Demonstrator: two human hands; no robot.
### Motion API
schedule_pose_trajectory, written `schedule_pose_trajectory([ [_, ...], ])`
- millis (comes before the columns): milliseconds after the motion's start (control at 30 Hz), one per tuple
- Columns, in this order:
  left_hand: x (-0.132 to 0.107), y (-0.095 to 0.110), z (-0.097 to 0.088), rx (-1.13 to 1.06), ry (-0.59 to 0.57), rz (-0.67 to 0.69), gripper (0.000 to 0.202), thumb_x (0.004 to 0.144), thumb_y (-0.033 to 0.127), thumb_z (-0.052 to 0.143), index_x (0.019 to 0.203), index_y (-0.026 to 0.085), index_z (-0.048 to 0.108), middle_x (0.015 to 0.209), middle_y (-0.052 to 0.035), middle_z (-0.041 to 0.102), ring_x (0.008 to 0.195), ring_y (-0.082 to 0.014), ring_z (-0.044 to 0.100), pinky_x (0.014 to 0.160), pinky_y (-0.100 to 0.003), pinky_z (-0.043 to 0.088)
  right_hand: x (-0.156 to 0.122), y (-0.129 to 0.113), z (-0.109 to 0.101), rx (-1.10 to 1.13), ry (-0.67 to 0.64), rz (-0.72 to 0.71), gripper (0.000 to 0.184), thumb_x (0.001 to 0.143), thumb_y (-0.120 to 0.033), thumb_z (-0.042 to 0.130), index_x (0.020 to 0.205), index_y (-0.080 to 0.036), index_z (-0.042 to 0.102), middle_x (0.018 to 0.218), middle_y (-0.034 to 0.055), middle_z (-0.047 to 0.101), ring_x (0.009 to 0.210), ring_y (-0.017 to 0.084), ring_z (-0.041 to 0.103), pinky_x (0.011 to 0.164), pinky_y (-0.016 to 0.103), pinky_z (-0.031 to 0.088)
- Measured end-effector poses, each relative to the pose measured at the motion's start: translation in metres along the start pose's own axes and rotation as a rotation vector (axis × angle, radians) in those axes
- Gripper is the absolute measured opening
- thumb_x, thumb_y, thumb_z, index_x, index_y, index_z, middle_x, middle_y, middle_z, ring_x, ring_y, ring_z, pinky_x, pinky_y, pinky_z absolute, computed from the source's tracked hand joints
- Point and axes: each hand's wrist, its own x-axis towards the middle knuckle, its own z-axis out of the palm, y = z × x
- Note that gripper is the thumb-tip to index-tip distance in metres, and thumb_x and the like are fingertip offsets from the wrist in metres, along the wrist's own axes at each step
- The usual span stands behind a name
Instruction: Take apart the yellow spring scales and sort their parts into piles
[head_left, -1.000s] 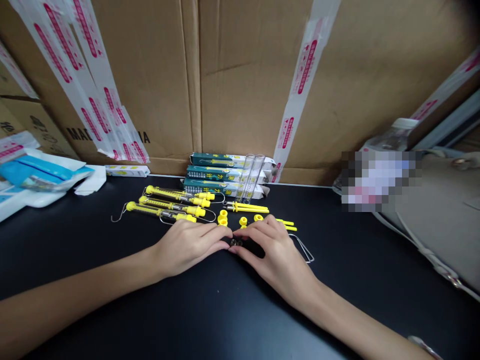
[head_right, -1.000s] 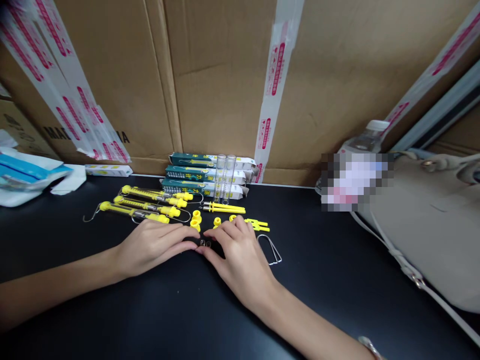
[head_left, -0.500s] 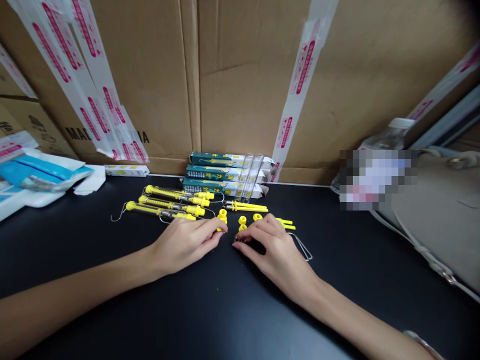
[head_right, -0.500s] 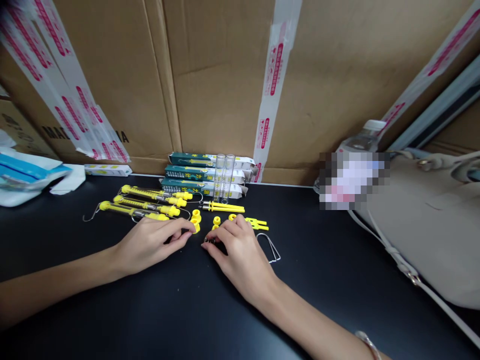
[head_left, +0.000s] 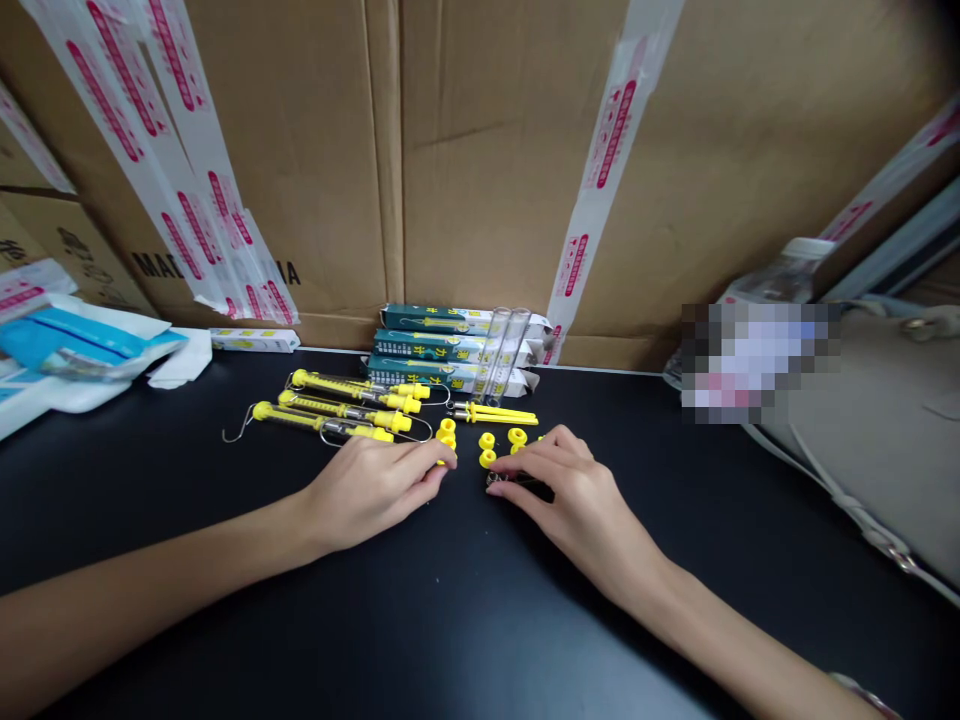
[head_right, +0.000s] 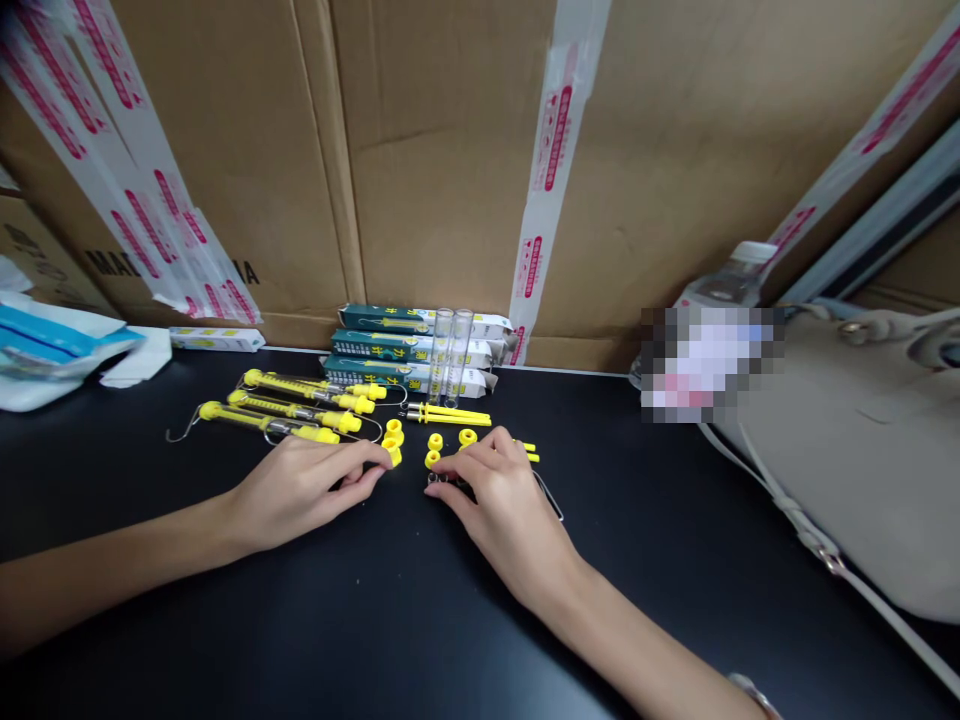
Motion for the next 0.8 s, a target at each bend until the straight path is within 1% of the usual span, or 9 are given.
schedule_pose_trajectory([
  [133, 0.000, 0.000, 0.000, -0.001, -0.003, 0.001, 0.016, 0.097, 0.019, 0.048, 0.101, 0.020, 0.064, 0.064, 0.0073, 0.064, 0.049, -0.0068, 0.057, 0.052, -0.019, 0.039, 0.001, 0.001, -0.001, 0.008, -0.008, 0.003, 0.014, 0.081, -0.019, 0.077, 0.095, -0.019, 0.075, 0.084, 0.0039, 0.076, 0.080, 0.023, 0.056, 0.073, 0.038, 0.051],
  [267, 0.001, 0.001, -0.001, 0.005, -0.009, 0.000, 0.017, 0.097, 0.019, 0.047, 0.101, 0.020, 0.064, 0.064, 0.0074, 0.064, 0.049, -0.0069, 0.058, 0.052, -0.020, 0.039, 0.001, 0.001, -0.005, 0.011, -0.039, 0.043, 0.022, 0.079, -0.019, 0.078, 0.100, -0.021, 0.072, 0.086, 0.0040, 0.074, 0.085, 0.023, 0.058, 0.074, 0.037, 0.054],
  [400, 0.001, 0.001, -0.001, 0.006, -0.007, -0.005, 0.017, 0.097, 0.018, 0.047, 0.101, 0.020, 0.064, 0.064, 0.0074, 0.064, 0.049, -0.0072, 0.058, 0.052, -0.020, 0.039, -0.001, 0.000, -0.006, -0.013, -0.045, 0.140, 0.017, 0.080, -0.014, 0.074, 0.091, -0.021, 0.064, 0.089, 0.0049, 0.067, 0.083, 0.021, 0.061, 0.076, 0.038, 0.055],
  [500, 0.001, 0.001, 0.000, 0.001, 0.003, -0.010, 0.017, 0.096, 0.018, 0.048, 0.101, 0.021, 0.064, 0.063, 0.0076, 0.063, 0.048, -0.0072, 0.057, 0.051, -0.020, 0.040, -0.002, 0.000, -0.004, -0.008, -0.039, 0.147, 0.016, 0.082, -0.013, 0.070, 0.088, -0.023, 0.058, 0.090, 0.0044, 0.063, 0.082, 0.021, 0.062, 0.075, 0.037, 0.056],
  [600, 0.000, 0.001, 0.000, 0.006, 0.021, -0.012, 0.016, 0.096, 0.017, 0.049, 0.100, 0.020, 0.063, 0.062, 0.0078, 0.062, 0.048, -0.0069, 0.055, 0.051, -0.019, 0.040, -0.002, 0.000, -0.002, -0.013, -0.056, 0.149, 0.017, 0.083, -0.014, 0.070, 0.088, -0.023, 0.057, 0.089, 0.0037, 0.062, 0.083, 0.021, 0.062, 0.074, 0.035, 0.055],
  [667, -0.002, 0.001, -0.002, 0.023, 0.055, -0.010, 0.014, 0.095, 0.016, 0.050, 0.100, 0.019, 0.063, 0.065, 0.0064, 0.062, 0.053, -0.0079, 0.057, 0.055, -0.020, 0.042, -0.002, 0.000, -0.002, -0.023, -0.070, 0.158, 0.018, 0.083, -0.014, 0.071, 0.088, -0.023, 0.057, 0.089, 0.0035, 0.062, 0.084, 0.021, 0.061, 0.075, 0.036, 0.054],
  [800, -0.007, -0.001, -0.011, 0.100, 0.148, -0.007, 0.012, 0.093, 0.013, 0.055, 0.100, 0.017, 0.063, 0.078, 0.0004, 0.064, 0.075, -0.0142, 0.059, 0.073, -0.026, 0.047, -0.002, -0.001, -0.005, -0.033, -0.078, 0.156, 0.018, 0.083, -0.017, 0.073, 0.089, -0.022, 0.057, 0.090, 0.0036, 0.061, 0.086, 0.022, 0.059, 0.077, 0.038, 0.051],
])
